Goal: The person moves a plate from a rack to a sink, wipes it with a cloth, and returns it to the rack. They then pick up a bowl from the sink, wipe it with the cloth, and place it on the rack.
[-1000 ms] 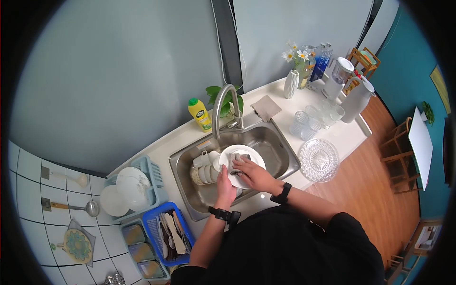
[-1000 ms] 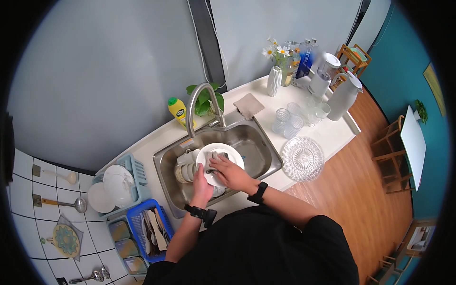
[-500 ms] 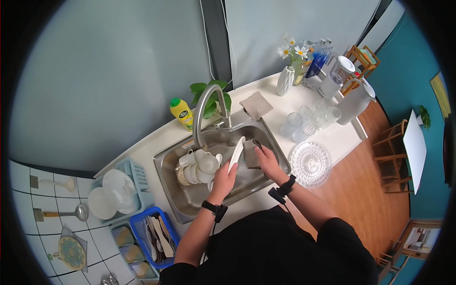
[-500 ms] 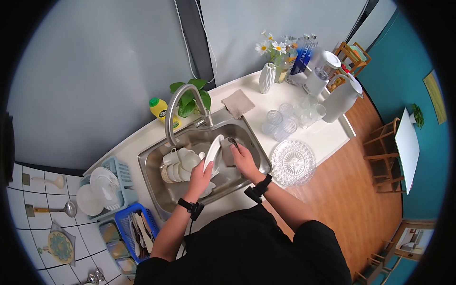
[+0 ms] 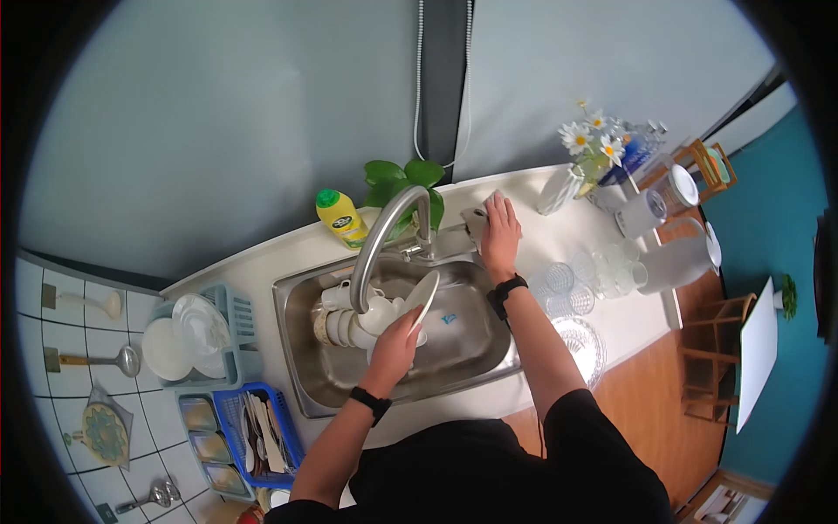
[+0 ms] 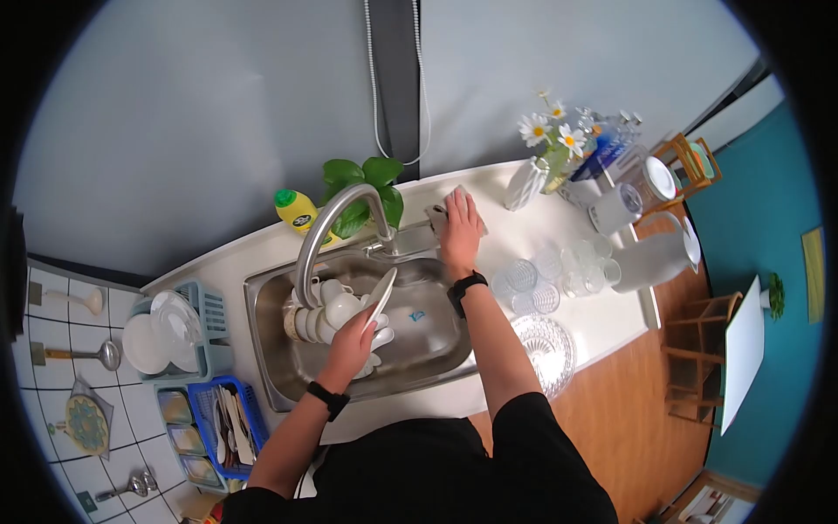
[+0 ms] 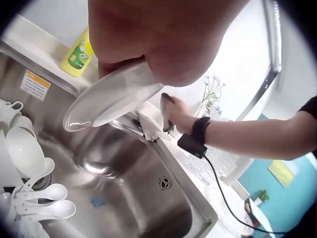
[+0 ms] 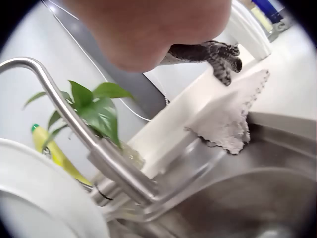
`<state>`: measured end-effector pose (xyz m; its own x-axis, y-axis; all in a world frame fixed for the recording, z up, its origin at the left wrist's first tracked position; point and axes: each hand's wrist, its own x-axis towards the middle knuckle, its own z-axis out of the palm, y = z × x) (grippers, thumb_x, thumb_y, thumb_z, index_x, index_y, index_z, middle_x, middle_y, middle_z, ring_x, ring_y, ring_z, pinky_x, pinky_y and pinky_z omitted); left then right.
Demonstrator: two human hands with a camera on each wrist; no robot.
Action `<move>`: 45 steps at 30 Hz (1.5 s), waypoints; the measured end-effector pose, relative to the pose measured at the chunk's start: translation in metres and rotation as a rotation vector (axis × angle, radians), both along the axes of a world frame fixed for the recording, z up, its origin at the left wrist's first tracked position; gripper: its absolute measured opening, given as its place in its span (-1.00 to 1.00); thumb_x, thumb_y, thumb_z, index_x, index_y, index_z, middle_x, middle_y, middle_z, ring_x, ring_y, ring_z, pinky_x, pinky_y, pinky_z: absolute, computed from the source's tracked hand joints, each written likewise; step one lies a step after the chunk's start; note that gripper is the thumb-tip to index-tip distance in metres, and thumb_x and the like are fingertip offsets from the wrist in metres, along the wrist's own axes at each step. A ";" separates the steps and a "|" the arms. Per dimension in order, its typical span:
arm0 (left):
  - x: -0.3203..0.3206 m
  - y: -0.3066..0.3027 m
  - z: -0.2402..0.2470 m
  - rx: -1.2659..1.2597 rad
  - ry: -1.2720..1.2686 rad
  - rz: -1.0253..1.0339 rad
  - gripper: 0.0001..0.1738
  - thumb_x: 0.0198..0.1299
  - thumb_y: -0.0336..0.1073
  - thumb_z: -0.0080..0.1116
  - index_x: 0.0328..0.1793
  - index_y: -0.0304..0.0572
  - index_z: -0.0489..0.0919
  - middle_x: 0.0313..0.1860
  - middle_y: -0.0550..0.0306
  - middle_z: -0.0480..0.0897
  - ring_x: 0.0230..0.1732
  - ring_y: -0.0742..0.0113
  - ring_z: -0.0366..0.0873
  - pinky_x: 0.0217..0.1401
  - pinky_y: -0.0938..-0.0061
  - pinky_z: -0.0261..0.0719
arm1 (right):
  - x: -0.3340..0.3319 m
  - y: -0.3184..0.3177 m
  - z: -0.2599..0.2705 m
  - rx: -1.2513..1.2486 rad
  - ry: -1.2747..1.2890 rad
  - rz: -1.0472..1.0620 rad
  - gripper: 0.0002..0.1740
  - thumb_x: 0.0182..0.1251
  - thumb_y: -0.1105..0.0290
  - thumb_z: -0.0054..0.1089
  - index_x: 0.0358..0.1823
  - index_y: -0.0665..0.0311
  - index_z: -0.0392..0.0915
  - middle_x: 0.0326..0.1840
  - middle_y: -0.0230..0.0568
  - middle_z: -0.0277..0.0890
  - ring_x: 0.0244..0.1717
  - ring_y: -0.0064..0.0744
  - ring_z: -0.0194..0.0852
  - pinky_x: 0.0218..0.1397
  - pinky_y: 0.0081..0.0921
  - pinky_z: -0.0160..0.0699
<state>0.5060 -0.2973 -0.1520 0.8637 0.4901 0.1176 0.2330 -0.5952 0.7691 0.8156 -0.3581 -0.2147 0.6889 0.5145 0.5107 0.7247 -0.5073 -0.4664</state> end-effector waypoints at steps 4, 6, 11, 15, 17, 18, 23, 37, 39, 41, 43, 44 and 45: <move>-0.020 -0.003 0.004 -0.116 0.098 0.126 -0.56 0.48 -0.27 0.06 0.44 -0.12 0.51 0.22 -0.14 0.66 0.21 -0.14 0.61 0.23 0.18 0.58 | 0.009 0.006 -0.037 -0.348 0.079 -0.008 -0.36 0.39 0.31 0.16 0.49 0.24 0.35 0.64 -0.11 0.22 0.66 0.00 0.02 0.67 0.00 -0.04; -0.030 -0.004 0.007 -0.121 0.117 0.153 -0.56 0.49 -0.26 0.06 0.45 -0.12 0.51 0.23 -0.13 0.66 0.21 -0.14 0.61 0.24 0.18 0.57 | 0.004 0.006 -0.045 -0.344 0.126 -0.019 -0.27 0.39 0.18 0.23 0.52 0.33 0.29 0.66 -0.03 0.15 0.68 0.01 -0.01 0.70 0.08 -0.16; -0.061 -0.014 0.020 -0.219 0.201 0.115 -0.54 0.48 -0.24 0.06 0.45 -0.14 0.50 0.27 -0.13 0.63 0.28 -0.11 0.58 0.32 0.20 0.53 | -0.060 -0.010 -0.004 0.101 0.348 0.283 -0.48 0.52 0.22 0.14 0.35 0.43 0.45 0.30 0.18 0.54 0.33 0.11 0.50 0.40 -0.16 0.44; -0.091 -0.020 0.016 -0.090 0.137 -0.052 -0.51 0.42 -0.32 0.06 0.47 -0.07 0.49 0.40 -0.11 0.55 0.36 -0.08 0.52 0.38 0.19 0.51 | -0.142 -0.050 0.029 -0.160 1.400 0.371 -0.47 0.64 0.00 -0.05 0.18 0.36 0.57 -0.09 -0.19 0.66 -0.14 -0.41 0.60 -0.04 -0.48 0.58; -0.100 -0.023 0.030 0.123 0.237 -0.369 -0.43 0.33 -0.39 0.07 0.49 0.08 0.48 0.47 -0.08 0.47 0.41 -0.13 0.47 0.46 0.18 0.44 | -0.167 -0.069 0.031 0.035 2.013 0.473 -0.50 0.60 0.10 0.02 0.21 0.44 0.54 0.06 -0.17 0.66 0.02 -0.39 0.65 0.10 -0.44 0.61; -0.109 -0.025 0.034 0.137 0.243 -0.328 -0.43 0.33 -0.39 0.07 0.49 0.08 0.48 0.47 -0.08 0.47 0.41 -0.13 0.47 0.46 0.18 0.44 | -0.175 -0.075 0.024 0.085 2.086 0.539 -0.54 0.58 0.19 0.05 0.26 0.44 0.50 0.15 -0.09 0.64 0.10 -0.32 0.66 0.18 -0.37 0.62; -0.151 -0.033 0.057 0.564 0.261 -0.198 -0.19 0.20 -0.42 0.18 0.63 0.15 0.30 0.62 -0.15 0.25 0.57 -0.22 0.28 0.57 0.08 0.34 | -0.195 -0.080 0.041 0.103 1.998 0.656 -0.55 0.51 0.49 0.11 0.37 0.37 0.36 0.22 -0.10 0.58 0.15 -0.29 0.62 0.22 -0.37 0.64; -0.309 0.041 0.145 -0.584 -0.176 0.412 -0.53 0.45 -0.25 0.18 0.42 -0.24 0.48 0.06 0.00 0.68 0.10 0.31 0.60 0.20 0.39 0.54 | -0.344 0.030 0.139 -0.152 1.432 1.275 -0.49 0.56 0.47 0.15 0.47 0.27 0.30 0.21 -0.29 0.56 0.19 -0.55 0.50 0.26 -0.53 0.51; -0.335 0.053 0.155 -0.409 0.008 0.464 -0.62 0.45 -0.22 0.17 0.27 -0.27 0.57 0.03 0.04 0.69 0.05 0.33 0.61 0.18 0.40 0.53 | -0.372 0.051 0.144 -0.189 1.365 1.314 -0.51 0.57 0.45 0.15 0.46 0.28 0.31 0.20 -0.30 0.56 0.19 -0.56 0.50 0.26 -0.54 0.51; -0.354 0.065 0.163 -0.314 -0.064 0.513 -0.64 0.46 -0.18 0.15 0.20 -0.27 0.61 -0.03 0.05 0.71 0.02 0.33 0.62 0.16 0.41 0.54 | -0.394 0.076 0.145 -0.129 1.343 1.386 -0.54 0.58 0.46 0.13 0.43 0.28 0.32 0.20 -0.29 0.55 0.15 -0.60 0.51 0.19 -0.56 0.55; -0.387 0.087 0.172 -0.255 -0.042 0.649 -0.63 0.46 -0.16 0.15 0.21 -0.27 0.61 -0.02 0.02 0.72 -0.01 0.27 0.64 0.14 0.38 0.57 | -0.399 0.106 0.146 -0.245 1.309 1.386 -0.60 0.60 0.44 0.10 0.38 0.28 0.35 0.19 -0.26 0.56 0.10 -0.58 0.56 0.14 -0.56 0.58; -0.404 0.101 0.179 -0.186 -0.020 0.771 -0.64 0.46 -0.16 0.15 0.21 -0.26 0.62 -0.02 -0.01 0.72 -0.02 0.24 0.66 0.13 0.36 0.58 | -0.399 0.120 0.148 -0.240 1.395 1.344 -0.61 0.60 0.41 0.10 0.37 0.27 0.36 0.18 -0.23 0.59 0.08 -0.55 0.58 0.12 -0.54 0.59; -0.423 0.120 0.187 -0.118 0.006 0.889 -0.64 0.46 -0.16 0.15 0.20 -0.25 0.62 -0.01 -0.03 0.73 -0.02 0.21 0.68 0.12 0.35 0.59 | -0.400 0.133 0.149 -0.233 1.482 1.294 -0.61 0.60 0.38 0.11 0.36 0.25 0.37 0.16 -0.21 0.61 0.06 -0.52 0.60 0.10 -0.52 0.61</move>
